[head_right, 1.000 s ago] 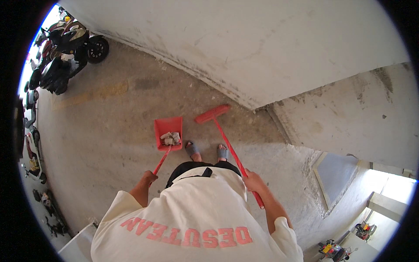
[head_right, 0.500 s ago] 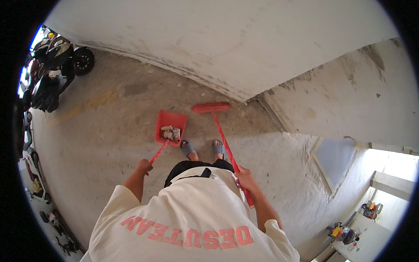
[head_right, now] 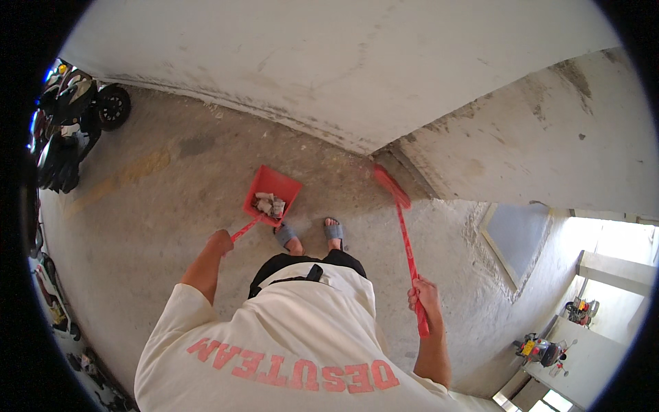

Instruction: The person sweeps debris from a concrete floor into a red dustpan using a red broom while walking through a parking garage.

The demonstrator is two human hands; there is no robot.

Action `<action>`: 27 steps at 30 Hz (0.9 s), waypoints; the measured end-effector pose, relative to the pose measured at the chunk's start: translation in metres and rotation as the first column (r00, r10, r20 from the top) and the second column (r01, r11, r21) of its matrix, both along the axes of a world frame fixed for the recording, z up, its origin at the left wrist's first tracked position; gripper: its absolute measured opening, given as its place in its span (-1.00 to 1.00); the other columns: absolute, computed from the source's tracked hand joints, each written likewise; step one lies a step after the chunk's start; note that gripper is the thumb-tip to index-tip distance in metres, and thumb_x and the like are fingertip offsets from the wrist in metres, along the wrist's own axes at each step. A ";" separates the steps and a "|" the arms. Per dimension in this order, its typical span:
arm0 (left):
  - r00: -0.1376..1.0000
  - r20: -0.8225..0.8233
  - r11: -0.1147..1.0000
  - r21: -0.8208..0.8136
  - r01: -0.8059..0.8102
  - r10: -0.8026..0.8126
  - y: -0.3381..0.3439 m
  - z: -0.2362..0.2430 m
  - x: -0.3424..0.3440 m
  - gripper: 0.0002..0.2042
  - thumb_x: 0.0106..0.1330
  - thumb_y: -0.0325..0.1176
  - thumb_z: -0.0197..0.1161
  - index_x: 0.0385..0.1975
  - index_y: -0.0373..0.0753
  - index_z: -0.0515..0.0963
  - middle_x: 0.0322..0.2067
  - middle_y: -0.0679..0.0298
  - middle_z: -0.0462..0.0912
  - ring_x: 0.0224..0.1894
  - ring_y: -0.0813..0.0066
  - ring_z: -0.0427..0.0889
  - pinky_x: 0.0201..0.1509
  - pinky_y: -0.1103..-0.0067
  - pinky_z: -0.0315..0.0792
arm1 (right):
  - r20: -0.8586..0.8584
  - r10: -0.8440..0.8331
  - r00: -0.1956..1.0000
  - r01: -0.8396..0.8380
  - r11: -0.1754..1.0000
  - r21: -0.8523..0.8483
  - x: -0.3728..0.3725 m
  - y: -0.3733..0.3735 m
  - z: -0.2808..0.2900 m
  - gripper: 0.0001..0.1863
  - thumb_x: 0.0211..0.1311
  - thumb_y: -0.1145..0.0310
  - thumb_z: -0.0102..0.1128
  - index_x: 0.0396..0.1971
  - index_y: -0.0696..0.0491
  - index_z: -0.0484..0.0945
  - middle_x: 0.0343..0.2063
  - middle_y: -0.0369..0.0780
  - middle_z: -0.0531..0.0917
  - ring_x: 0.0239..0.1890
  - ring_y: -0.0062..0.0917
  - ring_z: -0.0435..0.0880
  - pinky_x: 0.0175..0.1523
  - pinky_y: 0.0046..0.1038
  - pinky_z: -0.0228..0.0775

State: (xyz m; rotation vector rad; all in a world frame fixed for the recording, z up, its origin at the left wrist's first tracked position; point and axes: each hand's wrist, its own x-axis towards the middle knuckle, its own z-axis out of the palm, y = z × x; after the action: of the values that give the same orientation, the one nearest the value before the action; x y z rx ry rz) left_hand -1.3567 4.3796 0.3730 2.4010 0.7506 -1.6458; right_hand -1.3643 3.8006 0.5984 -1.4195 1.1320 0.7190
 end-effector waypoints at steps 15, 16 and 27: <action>0.989 0.109 0.995 0.046 0.092 -0.097 -0.008 0.023 -0.006 -0.66 0.00 -0.35 0.16 -0.18 -0.27 0.55 -0.11 0.09 0.57 -0.02 0.19 0.53 -0.02 0.38 0.43 | 0.221 -0.116 0.968 0.103 0.992 0.067 0.047 0.007 -0.158 -0.70 0.17 0.32 -0.18 -0.75 0.03 0.28 -0.83 -0.26 0.35 -0.84 -0.48 0.31 -0.72 -0.46 0.17; 0.990 0.104 0.994 0.046 0.096 -0.100 -0.006 0.022 -0.007 -0.66 0.00 -0.35 0.16 -0.18 -0.28 0.55 -0.11 0.08 0.56 -0.02 0.18 0.54 -0.02 0.37 0.43 | 0.223 -0.093 0.970 0.085 0.995 0.046 0.042 0.019 -0.157 -0.69 0.17 0.31 -0.17 -0.76 0.03 0.28 -0.83 -0.26 0.35 -0.84 -0.48 0.30 -0.72 -0.46 0.17; 0.978 0.107 0.984 0.043 0.175 -0.179 0.004 0.025 0.008 -0.67 0.09 -0.32 0.12 -0.11 -0.20 0.53 -0.06 0.12 0.54 -0.01 0.21 0.53 -0.01 0.39 0.44 | 0.055 0.283 0.958 -0.281 0.959 -0.043 0.013 0.080 -0.076 -0.93 0.16 0.37 -0.07 -0.43 0.03 0.33 -0.78 -0.30 0.37 -0.83 -0.60 0.32 -0.77 -0.53 0.16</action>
State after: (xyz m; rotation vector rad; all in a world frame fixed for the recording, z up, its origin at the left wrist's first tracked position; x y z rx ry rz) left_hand -1.3490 4.3833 0.3979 2.6253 0.5651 -1.5547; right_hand -1.3515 3.8806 0.5223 -1.6417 0.9077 0.8533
